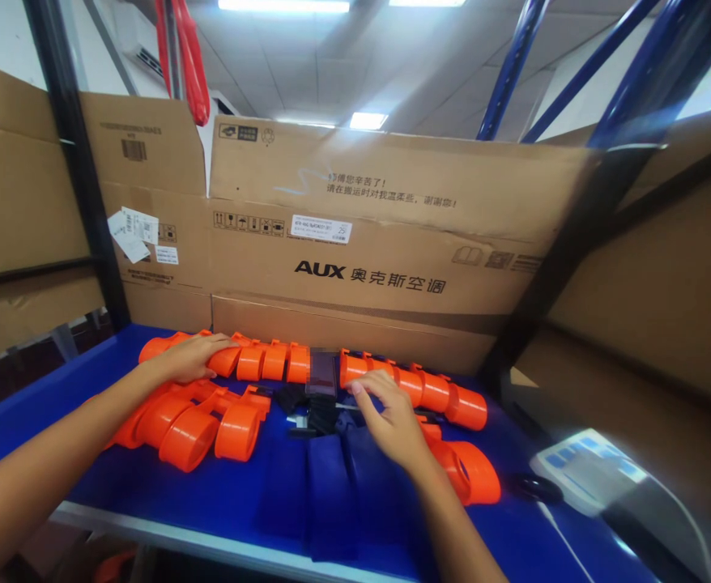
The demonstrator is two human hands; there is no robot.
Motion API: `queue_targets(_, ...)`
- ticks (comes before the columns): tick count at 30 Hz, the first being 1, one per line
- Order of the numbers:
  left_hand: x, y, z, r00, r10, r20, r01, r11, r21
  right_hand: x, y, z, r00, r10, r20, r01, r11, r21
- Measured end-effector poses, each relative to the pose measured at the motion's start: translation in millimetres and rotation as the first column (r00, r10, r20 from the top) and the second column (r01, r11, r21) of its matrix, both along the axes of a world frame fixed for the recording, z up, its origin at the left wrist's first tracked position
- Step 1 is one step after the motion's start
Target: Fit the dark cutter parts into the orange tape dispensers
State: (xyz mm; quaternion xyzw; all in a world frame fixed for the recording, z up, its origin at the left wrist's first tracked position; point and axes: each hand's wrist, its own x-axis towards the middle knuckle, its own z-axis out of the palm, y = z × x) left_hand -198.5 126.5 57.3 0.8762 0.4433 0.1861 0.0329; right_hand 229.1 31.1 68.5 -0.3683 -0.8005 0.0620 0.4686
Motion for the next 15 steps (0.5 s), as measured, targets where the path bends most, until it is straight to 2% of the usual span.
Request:
queue_targets(10,-23.4,3.4,1.0,0.999,0.019,0.025,-0.019,1.0,-0.011,0.1,0.6,-0.5,1.0,0.014,0.002,-0.014,1.0,-0.012)
queue_targets(15,-32.1,6.1,-5.0,0.999,-0.002,0.038,0.005,0.997,-0.081,-0.4,0.4,-0.5,1.0,0.011,0.0,-0.011,1.0,-0.023)
